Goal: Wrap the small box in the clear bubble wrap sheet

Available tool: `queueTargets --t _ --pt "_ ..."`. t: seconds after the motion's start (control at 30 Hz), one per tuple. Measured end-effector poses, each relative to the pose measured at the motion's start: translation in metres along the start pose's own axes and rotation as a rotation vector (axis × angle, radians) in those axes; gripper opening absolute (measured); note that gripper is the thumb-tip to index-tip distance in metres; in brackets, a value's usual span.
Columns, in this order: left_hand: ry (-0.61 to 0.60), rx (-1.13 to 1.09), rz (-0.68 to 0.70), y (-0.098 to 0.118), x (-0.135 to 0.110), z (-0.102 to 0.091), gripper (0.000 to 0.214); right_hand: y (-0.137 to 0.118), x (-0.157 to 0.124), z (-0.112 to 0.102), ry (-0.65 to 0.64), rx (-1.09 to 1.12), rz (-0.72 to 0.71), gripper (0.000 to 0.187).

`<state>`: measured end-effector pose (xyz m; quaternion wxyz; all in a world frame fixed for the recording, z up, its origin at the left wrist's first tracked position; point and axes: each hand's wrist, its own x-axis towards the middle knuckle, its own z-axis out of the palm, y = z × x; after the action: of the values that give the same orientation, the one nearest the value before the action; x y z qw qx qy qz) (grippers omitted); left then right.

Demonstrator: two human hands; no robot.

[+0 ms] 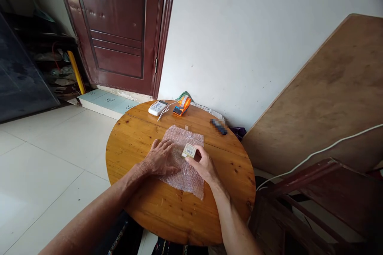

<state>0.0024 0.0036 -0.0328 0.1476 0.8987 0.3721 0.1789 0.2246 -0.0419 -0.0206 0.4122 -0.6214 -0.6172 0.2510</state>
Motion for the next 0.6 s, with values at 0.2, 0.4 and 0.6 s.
queueTargets --t 0.2,0.4,0.6 --pt "-0.018 -0.014 -0.006 -0.0001 0.0009 -0.0031 0.100 -0.0013 -0.0024 0.0011 -0.006 -0.076 -0.011 0.054" --pt "-0.019 -0.032 -0.001 -0.0020 0.0012 -0.0014 0.103 -0.0054 -0.0009 0.0009 -0.051 -0.036 -0.071 0.051" --pt "-0.026 -0.029 -0.001 -0.0025 0.0011 -0.0027 0.103 -0.0091 -0.0029 0.0042 -0.107 -0.085 -0.095 0.053"
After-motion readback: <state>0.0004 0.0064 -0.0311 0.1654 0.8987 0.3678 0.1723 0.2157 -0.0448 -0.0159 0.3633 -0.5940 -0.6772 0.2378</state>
